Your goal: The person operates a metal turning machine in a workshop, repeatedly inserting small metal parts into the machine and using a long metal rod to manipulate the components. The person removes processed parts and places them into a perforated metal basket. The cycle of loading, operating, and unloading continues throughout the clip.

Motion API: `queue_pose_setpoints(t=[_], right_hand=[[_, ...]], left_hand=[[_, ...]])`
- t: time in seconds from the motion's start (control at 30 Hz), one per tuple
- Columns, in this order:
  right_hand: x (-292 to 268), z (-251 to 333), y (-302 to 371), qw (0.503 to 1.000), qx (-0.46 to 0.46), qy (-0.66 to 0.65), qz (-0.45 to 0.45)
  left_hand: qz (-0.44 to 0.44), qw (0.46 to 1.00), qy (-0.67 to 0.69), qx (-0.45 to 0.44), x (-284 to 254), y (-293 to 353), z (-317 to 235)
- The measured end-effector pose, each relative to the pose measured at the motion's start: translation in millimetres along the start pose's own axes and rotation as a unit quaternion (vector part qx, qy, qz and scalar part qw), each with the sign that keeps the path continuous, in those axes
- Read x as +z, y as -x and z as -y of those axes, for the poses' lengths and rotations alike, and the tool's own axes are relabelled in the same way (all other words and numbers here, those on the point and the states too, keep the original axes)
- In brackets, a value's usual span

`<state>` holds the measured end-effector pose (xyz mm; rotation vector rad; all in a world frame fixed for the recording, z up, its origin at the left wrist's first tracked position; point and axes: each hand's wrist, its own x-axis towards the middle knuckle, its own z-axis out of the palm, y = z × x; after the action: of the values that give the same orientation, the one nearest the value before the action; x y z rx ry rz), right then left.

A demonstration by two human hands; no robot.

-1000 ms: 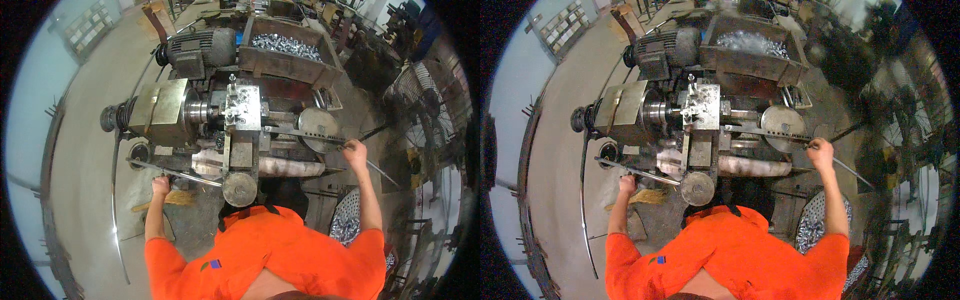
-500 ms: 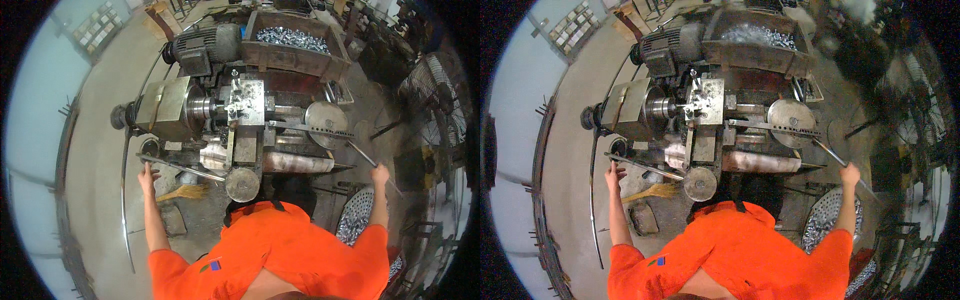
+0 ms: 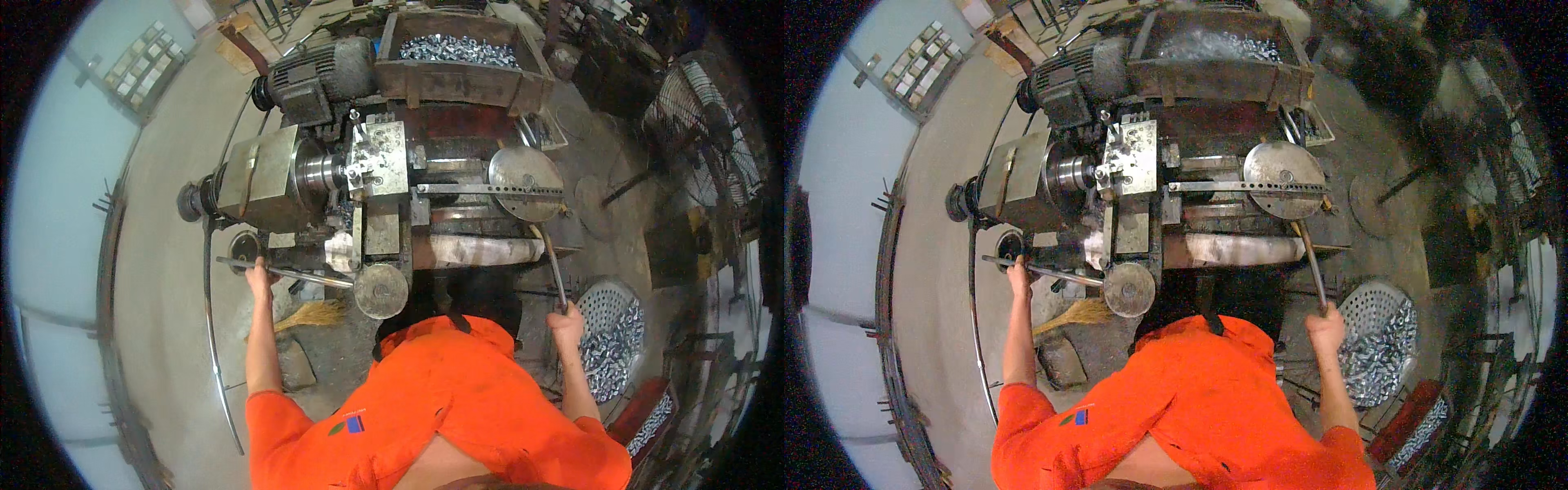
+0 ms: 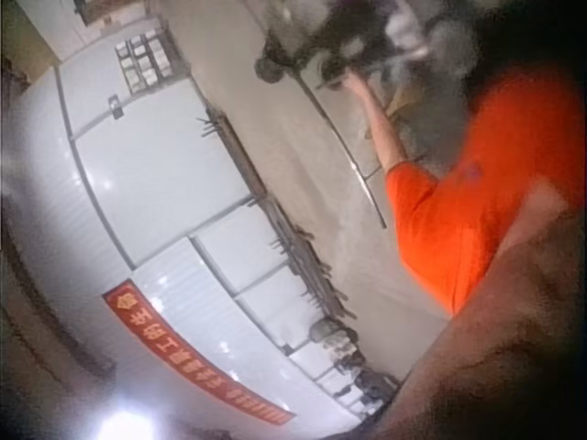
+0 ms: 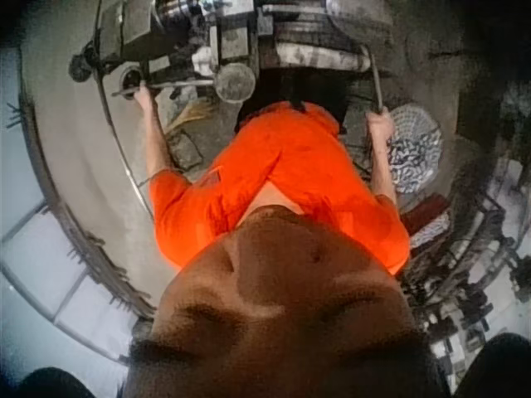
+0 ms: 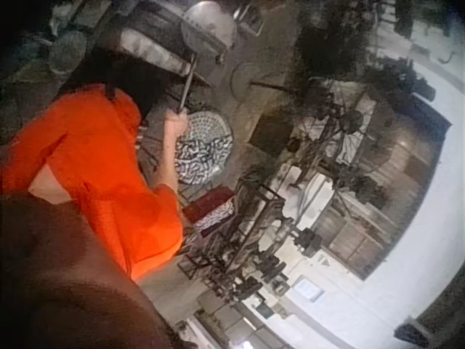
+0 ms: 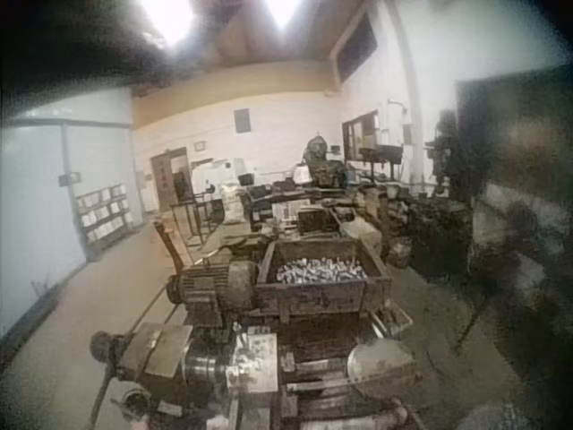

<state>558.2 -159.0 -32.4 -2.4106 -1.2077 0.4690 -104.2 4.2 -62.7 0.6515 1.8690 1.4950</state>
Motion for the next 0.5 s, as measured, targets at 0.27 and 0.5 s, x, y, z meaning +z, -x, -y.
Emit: queue_pose_setpoints(t=[0.27, 0.5], right_hand=[[5, -2, 6, 0.999, -0.023, 0.027, -0.016], [3, -3, -5, 0.996, -0.047, 0.066, -0.027]], left_hand=[[0.020, 0.999, -0.040, -0.028, -2, 3, -6], [0.001, 0.995, -0.096, -0.041, -10, 3, -8]])
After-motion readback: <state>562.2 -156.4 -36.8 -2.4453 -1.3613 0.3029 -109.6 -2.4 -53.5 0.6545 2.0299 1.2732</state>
